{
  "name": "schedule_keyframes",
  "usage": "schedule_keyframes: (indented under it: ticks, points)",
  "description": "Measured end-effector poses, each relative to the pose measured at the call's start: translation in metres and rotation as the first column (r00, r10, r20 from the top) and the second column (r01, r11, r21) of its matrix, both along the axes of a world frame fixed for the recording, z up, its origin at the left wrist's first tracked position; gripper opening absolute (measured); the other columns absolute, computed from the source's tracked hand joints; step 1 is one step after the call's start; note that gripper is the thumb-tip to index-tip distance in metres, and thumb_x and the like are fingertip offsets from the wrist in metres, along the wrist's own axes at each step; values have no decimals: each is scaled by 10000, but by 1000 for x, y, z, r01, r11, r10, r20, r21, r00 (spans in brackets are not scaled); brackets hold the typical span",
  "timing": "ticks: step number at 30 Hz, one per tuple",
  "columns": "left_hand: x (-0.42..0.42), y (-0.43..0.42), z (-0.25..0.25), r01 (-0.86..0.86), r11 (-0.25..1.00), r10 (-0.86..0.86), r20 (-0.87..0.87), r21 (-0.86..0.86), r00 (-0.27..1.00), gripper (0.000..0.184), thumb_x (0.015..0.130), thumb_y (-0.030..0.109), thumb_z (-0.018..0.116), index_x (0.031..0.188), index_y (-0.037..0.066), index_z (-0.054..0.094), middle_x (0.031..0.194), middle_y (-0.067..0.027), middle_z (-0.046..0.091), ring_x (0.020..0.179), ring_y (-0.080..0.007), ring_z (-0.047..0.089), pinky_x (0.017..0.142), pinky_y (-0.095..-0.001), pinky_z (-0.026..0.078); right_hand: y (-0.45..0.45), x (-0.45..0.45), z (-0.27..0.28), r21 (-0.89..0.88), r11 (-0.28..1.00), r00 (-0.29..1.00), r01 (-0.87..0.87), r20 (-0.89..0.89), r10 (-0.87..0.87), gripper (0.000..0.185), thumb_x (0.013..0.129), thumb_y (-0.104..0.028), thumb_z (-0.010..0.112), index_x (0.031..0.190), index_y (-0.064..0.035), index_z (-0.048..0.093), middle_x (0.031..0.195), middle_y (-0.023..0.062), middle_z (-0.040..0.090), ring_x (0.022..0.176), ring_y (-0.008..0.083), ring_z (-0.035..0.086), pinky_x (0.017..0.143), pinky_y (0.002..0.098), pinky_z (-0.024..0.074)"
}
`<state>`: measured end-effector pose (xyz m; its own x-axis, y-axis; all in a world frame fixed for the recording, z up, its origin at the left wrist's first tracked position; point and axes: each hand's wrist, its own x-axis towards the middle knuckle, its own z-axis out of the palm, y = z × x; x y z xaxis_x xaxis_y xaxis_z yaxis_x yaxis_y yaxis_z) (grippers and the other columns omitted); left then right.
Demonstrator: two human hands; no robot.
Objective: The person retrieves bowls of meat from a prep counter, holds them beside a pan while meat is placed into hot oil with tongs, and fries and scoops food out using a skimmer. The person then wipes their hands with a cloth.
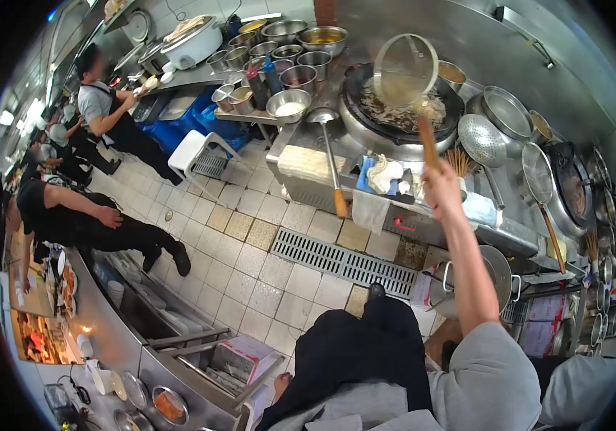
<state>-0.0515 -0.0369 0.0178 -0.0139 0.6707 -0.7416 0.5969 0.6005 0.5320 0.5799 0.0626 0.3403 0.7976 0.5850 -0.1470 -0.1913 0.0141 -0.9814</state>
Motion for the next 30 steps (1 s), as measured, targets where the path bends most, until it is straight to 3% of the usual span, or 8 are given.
schedule_keyframes:
  ticks: [4,5,8,9,11,15,26,30]
  points:
    - [15,32,-50,-202,976,214,160,-84,964,273,828,111,548,1065,-25,557,725,-79,595,575,-166,609,455,-275,480,-2,97,3,-205,963,939,174,329,-100,233,843,-74,508,1071,-29,515,660,40,518,416,106,422,356,259,315]
    - [28,39,-48,-215,973,226,159,-86,961,278,827,110,549,1071,-23,554,735,-80,596,583,-167,610,464,-276,482,0,125,-16,-226,938,864,264,488,-125,237,837,-80,518,1065,-18,529,694,59,539,551,137,505,501,294,414]
    - [65,52,-38,-216,974,224,160,-65,961,315,811,105,552,1099,-20,536,766,-91,601,607,-173,613,487,-278,483,6,178,-76,-119,849,514,514,835,-194,228,830,-90,532,1046,-19,539,726,71,560,661,158,544,627,307,437]
    - [77,53,-35,-220,974,227,165,-61,960,321,806,105,553,1101,-20,533,766,-94,602,605,-175,613,485,-280,482,7,182,-85,-184,842,546,507,824,-149,230,828,-116,544,1039,-25,533,722,80,562,588,168,548,538,319,433]
    - [99,51,-27,-220,974,225,142,-45,964,331,792,104,555,1099,-19,539,782,-108,611,611,-184,618,487,-289,485,18,163,-67,-116,949,927,294,278,-253,122,856,-135,520,947,-55,510,661,68,509,427,141,441,355,289,326]
    - [126,38,-15,-247,968,251,116,-44,961,335,792,90,543,1107,-23,541,788,-116,613,615,-190,621,488,-292,491,42,181,-73,158,977,896,146,-440,-62,53,893,-128,473,922,-111,431,630,29,433,394,63,304,301,213,200]
    - [152,38,30,-98,995,98,128,-11,987,337,792,61,544,1115,-37,540,785,-117,612,585,-168,591,482,-268,486,42,175,-71,330,936,581,-119,-742,335,103,936,-183,424,878,-111,378,632,7,416,370,32,248,270,175,161]
    - [137,56,28,8,1000,-8,34,-20,999,350,797,79,550,1132,-21,535,823,-125,614,645,-197,621,518,-290,505,11,127,-14,214,972,799,-99,-565,206,51,920,-139,436,880,-108,431,630,3,424,363,22,256,265,169,159]
